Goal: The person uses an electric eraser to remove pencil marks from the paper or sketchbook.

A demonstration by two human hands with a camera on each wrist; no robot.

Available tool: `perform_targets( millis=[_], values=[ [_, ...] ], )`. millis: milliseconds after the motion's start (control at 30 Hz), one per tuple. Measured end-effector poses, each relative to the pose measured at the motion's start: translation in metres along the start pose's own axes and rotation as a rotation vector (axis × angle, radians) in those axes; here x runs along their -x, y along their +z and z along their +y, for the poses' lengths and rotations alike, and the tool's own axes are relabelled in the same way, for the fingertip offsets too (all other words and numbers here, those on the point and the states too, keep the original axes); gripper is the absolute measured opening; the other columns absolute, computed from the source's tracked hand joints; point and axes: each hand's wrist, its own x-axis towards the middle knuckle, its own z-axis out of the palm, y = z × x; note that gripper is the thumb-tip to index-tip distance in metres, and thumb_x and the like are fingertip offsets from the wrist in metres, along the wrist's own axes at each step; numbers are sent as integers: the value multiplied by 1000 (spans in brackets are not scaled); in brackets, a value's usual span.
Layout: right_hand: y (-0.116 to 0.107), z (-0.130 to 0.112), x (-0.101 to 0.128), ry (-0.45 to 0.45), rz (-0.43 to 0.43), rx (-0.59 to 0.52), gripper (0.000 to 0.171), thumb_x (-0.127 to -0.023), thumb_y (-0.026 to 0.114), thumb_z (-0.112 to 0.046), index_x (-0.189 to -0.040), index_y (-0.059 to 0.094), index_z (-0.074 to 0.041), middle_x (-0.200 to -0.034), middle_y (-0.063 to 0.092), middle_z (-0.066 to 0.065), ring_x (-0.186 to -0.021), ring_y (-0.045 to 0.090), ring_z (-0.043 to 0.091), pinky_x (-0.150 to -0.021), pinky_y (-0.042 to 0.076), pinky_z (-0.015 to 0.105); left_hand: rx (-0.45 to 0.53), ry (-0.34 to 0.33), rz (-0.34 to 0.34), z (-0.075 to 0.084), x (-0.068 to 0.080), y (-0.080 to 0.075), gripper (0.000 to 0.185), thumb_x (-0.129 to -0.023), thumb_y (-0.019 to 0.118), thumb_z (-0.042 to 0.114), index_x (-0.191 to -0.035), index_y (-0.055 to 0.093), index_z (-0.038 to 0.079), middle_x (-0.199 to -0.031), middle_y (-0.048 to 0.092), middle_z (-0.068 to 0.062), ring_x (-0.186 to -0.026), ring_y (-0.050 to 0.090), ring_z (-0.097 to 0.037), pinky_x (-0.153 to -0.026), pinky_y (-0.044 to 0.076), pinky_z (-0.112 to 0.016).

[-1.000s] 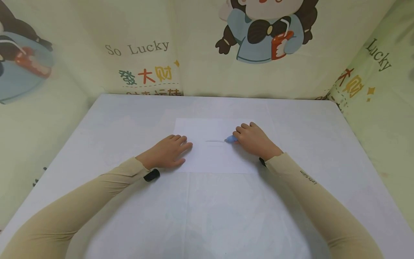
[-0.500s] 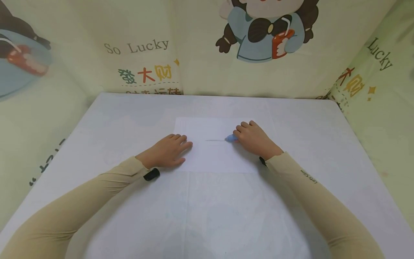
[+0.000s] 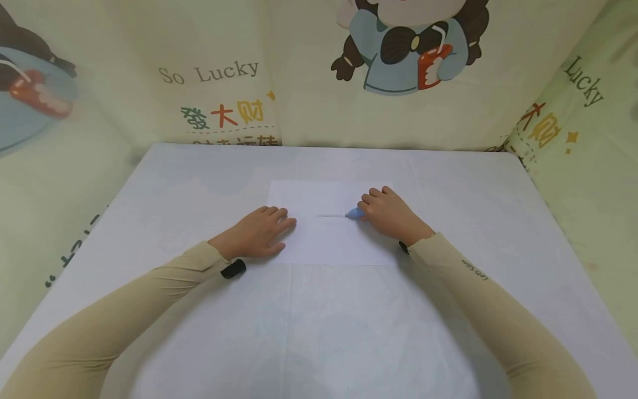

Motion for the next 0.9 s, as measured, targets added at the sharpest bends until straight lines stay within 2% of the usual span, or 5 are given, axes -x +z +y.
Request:
perform_targets(
  millis=[300, 633, 900],
  values=[
    [-1, 0, 1, 7, -21, -15, 25, -73, 78, -19, -84, 63, -3, -75, 59, 7, -72, 52, 23, -63, 40, 34, 8, -14, -28, 1, 0, -1, 43, -89, 54, 35, -124, 49, 11, -115, 55, -11, -103, 55, -26, -91, 45, -41],
    [0, -1, 1, 6, -46, -15, 23, -75, 76, -19, -85, 63, -3, -77, 61, 7, -74, 53, 24, -64, 40, 35, 20, -10, -13, 2, 1, -1, 43, -88, 55, 34, -124, 49, 11, -114, 56, -11, -102, 56, -26, -91, 45, -41],
    [0, 0, 1, 8, -34, -13, 24, -74, 77, -19, -84, 63, -3, -76, 60, 7, -72, 53, 23, -63, 41, 35, 24, -11, -20, 1, 1, -2, 42, -88, 55, 34, -123, 49, 12, -114, 56, -10, -101, 56, -26, -91, 45, -40]
  ],
)
